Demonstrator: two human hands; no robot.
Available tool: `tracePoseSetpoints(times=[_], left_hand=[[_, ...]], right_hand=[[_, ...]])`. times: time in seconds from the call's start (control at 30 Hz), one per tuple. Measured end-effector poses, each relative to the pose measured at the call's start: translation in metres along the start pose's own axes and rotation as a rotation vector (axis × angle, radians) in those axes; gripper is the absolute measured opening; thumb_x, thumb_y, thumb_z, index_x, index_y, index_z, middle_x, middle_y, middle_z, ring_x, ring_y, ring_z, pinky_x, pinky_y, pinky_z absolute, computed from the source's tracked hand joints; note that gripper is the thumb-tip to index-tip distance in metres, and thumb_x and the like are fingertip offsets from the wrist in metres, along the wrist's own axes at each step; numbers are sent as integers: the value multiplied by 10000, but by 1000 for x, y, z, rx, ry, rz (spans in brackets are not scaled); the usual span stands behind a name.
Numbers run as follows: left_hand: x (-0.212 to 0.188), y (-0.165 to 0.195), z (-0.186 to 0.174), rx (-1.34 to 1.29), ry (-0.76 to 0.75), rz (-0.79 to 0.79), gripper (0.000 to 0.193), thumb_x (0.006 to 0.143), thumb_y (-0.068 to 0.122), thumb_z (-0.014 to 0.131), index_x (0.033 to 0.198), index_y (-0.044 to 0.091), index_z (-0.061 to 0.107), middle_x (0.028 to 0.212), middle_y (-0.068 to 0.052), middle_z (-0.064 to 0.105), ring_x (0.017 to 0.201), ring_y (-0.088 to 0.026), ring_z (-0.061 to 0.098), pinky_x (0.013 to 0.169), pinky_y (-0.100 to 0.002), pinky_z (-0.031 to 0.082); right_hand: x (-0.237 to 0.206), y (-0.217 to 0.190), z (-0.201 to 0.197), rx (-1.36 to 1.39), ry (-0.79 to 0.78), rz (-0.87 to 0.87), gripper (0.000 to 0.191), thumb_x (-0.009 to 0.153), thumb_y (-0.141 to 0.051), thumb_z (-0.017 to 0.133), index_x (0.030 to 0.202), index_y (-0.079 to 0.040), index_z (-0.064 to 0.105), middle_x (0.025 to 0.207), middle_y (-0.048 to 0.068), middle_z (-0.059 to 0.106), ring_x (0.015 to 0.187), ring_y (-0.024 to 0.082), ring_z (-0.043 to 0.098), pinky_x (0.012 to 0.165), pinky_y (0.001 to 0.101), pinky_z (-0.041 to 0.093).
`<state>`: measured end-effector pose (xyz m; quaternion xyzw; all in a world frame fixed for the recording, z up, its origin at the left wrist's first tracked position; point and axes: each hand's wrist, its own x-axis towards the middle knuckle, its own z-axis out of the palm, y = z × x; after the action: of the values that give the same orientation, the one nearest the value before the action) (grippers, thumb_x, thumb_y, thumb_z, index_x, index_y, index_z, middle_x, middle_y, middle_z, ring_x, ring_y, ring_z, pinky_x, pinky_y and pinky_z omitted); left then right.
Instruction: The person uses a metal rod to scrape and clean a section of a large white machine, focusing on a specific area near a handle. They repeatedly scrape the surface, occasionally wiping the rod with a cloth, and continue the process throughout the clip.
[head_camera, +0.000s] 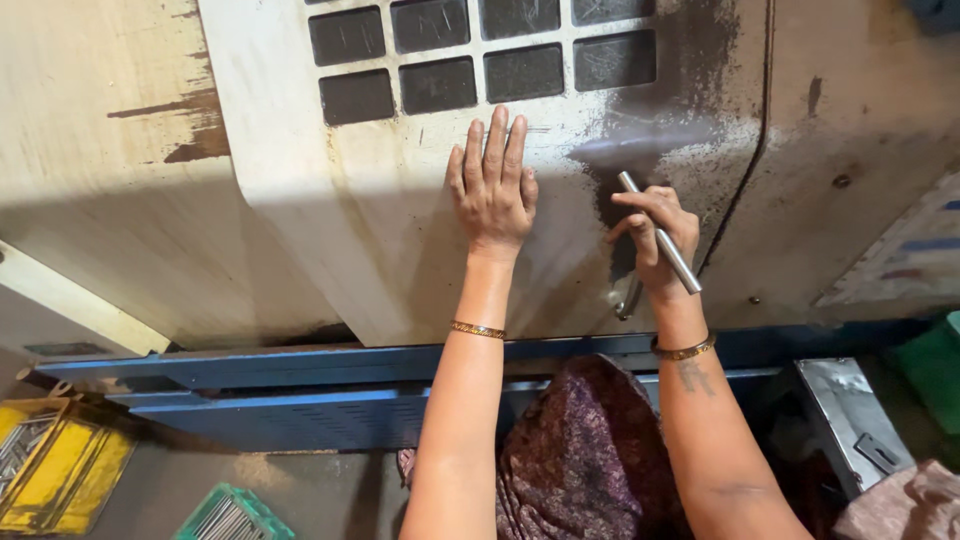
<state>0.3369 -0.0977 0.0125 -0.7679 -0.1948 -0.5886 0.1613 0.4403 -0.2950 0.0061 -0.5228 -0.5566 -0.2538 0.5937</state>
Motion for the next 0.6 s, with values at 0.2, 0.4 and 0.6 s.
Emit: tracePoseSetpoints(times=[0.2, 0.4, 0.6], left_hand=[[0, -1, 1, -4, -14, -13, 485, 1118, 375, 344, 1567, 246, 473, 1638, 34, 411, 1538, -200, 351, 1295, -437, 193], [1, -1, 2, -18, -3, -9, 483, 1118, 365, 345, 1567, 245, 474, 1638, 32, 410, 1538, -198, 351, 1295, -437, 193], [1, 0, 4, 3, -2, -20, 486, 1109, 363, 342, 1558, 251, 493, 1632, 42, 420, 1532, -194, 360, 1293, -431, 197]], right_hand=[[0, 2, 2, -7, 2, -8, 509, 1122, -487, 497, 1149, -31, 721, 726, 56, 714, 786, 191, 562, 977, 339, 460], [1, 4, 2, -22, -5, -36, 509, 1132, -477, 487, 1145, -23, 716, 729, 48, 718, 797, 188, 590, 982, 345, 469], [1, 6, 4, -21, -1, -33, 527, 1130, -490, 470, 1148, -27, 720, 709, 39, 713, 769, 169, 598, 991, 353, 463]])
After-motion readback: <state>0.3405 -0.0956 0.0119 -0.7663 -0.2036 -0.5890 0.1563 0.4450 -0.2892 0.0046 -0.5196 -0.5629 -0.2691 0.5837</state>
